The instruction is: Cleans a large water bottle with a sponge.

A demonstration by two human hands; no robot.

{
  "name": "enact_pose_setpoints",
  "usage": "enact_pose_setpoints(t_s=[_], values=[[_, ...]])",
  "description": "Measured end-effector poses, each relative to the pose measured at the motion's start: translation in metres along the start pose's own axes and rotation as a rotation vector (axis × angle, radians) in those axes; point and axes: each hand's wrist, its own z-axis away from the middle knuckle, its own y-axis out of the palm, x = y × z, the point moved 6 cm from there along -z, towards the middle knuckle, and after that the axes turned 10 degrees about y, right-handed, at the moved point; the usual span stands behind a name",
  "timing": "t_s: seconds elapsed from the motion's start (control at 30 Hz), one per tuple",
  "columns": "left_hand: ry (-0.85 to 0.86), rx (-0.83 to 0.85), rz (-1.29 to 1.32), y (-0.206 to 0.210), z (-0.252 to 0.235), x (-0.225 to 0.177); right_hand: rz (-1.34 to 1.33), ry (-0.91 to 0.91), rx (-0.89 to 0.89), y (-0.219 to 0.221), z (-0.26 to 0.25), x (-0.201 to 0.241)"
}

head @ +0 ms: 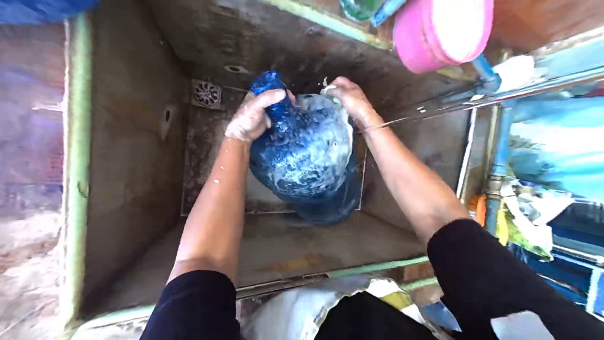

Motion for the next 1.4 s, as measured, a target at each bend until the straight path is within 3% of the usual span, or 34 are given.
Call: enact_pose_setpoints(t_s=[0.1, 0.17, 0.2, 0.3, 0.37, 0.4, 0.47, 0.53, 0.57, 0.67, 0.77, 0.83, 0.9, 0.97, 1.0, 1.03, 1.1, 1.2, 1.23, 1.33, 1.4], values=[[-0.047, -0.401, -0.115, -0.014, -0.012, 0.001, 0.07, -0.515, 0.034, 0.021, 0.075, 0.028], [-0.035, -0.466, -0.146, -0.013, -0.009, 0.0, 0.125, -0.717, 0.056, 0.034, 0.101, 0.036], [0.014, -0.4, -0.13, -0.002, -0.006, -0.005, 0.149, -0.694, 0.074, 0.029, 0.093, 0.039], [0.081, -0.013, -0.057, 0.049, 0.017, -0.023, 0.222, -0.231, 0.181, 0.0, 0.034, 0.028], [0.053, 0.141, -0.067, 0.06, 0.02, -0.027, 0.281, -0.053, 0.123, -0.015, 0.011, 0.003], [0.031, 0.105, -0.091, 0.049, 0.019, -0.024, 0.308, -0.01, 0.059, -0.015, 0.014, -0.007], [0.004, -0.203, -0.158, 0.003, 0.007, -0.011, 0.17, 0.011, -0.162, 0.0, 0.04, -0.012], [-0.052, -0.591, -0.22, -0.045, 0.006, 0.005, 0.086, -0.116, -0.315, 0.04, 0.091, -0.007], [-0.075, -0.67, -0.235, -0.06, 0.005, 0.007, 0.116, -0.193, -0.354, 0.056, 0.104, 0.0], [-0.044, -0.608, -0.172, -0.071, 0.015, 0.008, 0.317, -0.082, -0.247, 0.056, 0.071, 0.008], [-0.033, -0.45, -0.078, -0.072, 0.025, 0.008, 0.423, 0.181, -0.08, 0.04, 0.016, -0.053], [-0.127, -0.575, -0.15, -0.102, 0.026, 0.009, 0.34, 0.3, -0.094, 0.049, 0.043, -0.08], [-0.291, -0.77, -0.267, -0.134, 0.033, 0.022, 0.361, 0.234, -0.164, 0.071, 0.098, -0.094], [-0.327, -0.808, -0.276, -0.144, 0.028, 0.037, 0.392, -0.024, -0.283, 0.094, 0.136, -0.071], [-0.295, -0.789, -0.257, -0.14, 0.02, 0.035, 0.365, -0.13, -0.327, 0.097, 0.13, -0.052], [-0.245, -0.745, -0.229, -0.131, 0.015, 0.03, 0.322, -0.109, -0.294, 0.092, 0.113, -0.038], [-0.106, -0.568, -0.159, -0.106, 0.017, 0.021, 0.278, 0.121, -0.151, 0.065, 0.056, -0.032], [0.035, -0.151, -0.037, -0.076, 0.017, 0.009, 0.334, 0.222, -0.16, 0.039, 0.003, -0.095], [0.016, -0.156, -0.015, -0.081, 0.016, 0.01, 0.38, 0.242, -0.174, 0.037, 0.013, -0.122], [-0.219, -0.578, -0.211, -0.134, 0.013, 0.029, 0.39, 0.453, -0.185, 0.03, 0.097, -0.181], [-0.306, -0.672, -0.313, -0.149, 0.009, 0.036, 0.44, 0.47, -0.2, 0.032, 0.143, -0.174]])
